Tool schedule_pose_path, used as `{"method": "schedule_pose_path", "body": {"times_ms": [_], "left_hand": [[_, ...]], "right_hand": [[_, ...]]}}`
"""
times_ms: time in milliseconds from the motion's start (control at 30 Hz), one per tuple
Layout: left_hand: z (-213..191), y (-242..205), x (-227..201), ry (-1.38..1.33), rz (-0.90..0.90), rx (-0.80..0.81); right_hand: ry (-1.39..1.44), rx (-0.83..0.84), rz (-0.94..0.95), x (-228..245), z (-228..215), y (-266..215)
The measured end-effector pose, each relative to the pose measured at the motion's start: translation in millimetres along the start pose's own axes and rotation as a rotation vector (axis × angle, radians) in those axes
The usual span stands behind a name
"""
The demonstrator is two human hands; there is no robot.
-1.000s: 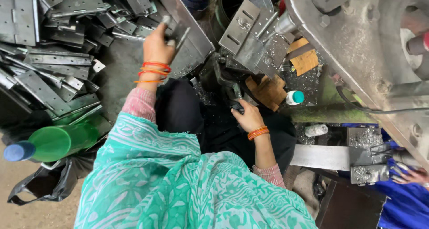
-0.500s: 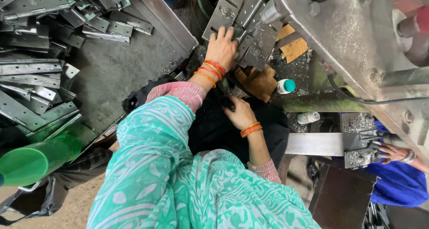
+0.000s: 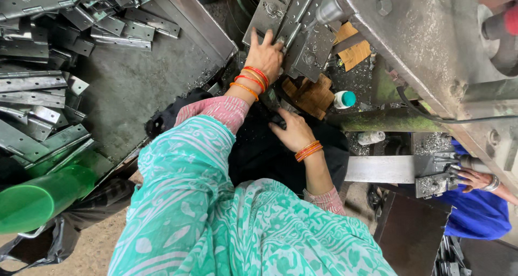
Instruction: The person repeatedly picks up metal hinge pieces from a pile, places them into a press machine, and operates the lever to process them. The person then removes the processed pieces and returns them to the pile, continuing the cycle.
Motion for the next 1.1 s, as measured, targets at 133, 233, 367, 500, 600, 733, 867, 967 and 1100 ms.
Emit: {"method": "schedule_pose_path", "body": {"times_ms": [133, 233, 367, 500, 600, 733, 867, 967, 1100], "left_hand": [[-0.5, 3.9, -5.0, 0.004, -0.001, -0.014], [0.3, 4.0, -6.6, 0.049, 0.003, 0.010], [0.4, -0.5, -3.7, 0.017, 0.009, -0.083], [3.9, -6.1, -11.5, 0.004, 0.009, -0.120], [3.7, -1.3, -7.2, 0.043, -0.021, -0.109], [10.5, 12.1, -8.9, 0.034, -0.078, -0.053], [7.0, 29.2, -7.1, 0.029, -0.103, -0.091], [10.3, 31.2, -6.7, 0.026, -0.101, -0.118], [6.4, 22.4, -6.0, 0.030, -0.100, -0.235]], "right_hand": [[-0.037, -0.008, 0.101, -16.9, 30.7, -9.3], [-0.022, -0.073, 0.139, -19.1, 78.3, -21.5], [0.031, -0.159, 0.156, -34.9, 122.3, -26.1], [0.061, -0.087, 0.187, -43.7, 124.1, -30.6], [0.043, -0.075, 0.092, -32.0, 88.5, -22.7], [-0.046, -0.073, 0.050, -30.9, 34.7, -16.6], [-0.092, -0.031, 0.134, -27.5, 48.9, -10.9], [0.011, -0.198, 0.091, -14.0, 95.3, -27.2], [0.066, -0.186, 0.155, -31.0, 127.1, -34.6]]}}
Point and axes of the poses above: each hand's wrist, its own y-axis towards the middle knuckle, its own z-axis out of the palm, x = y × z, the point moved 6 cm from there along y, towards the middle knuckle, and after that the axes turned 5 degrees about -z, right-handed, at the moved point
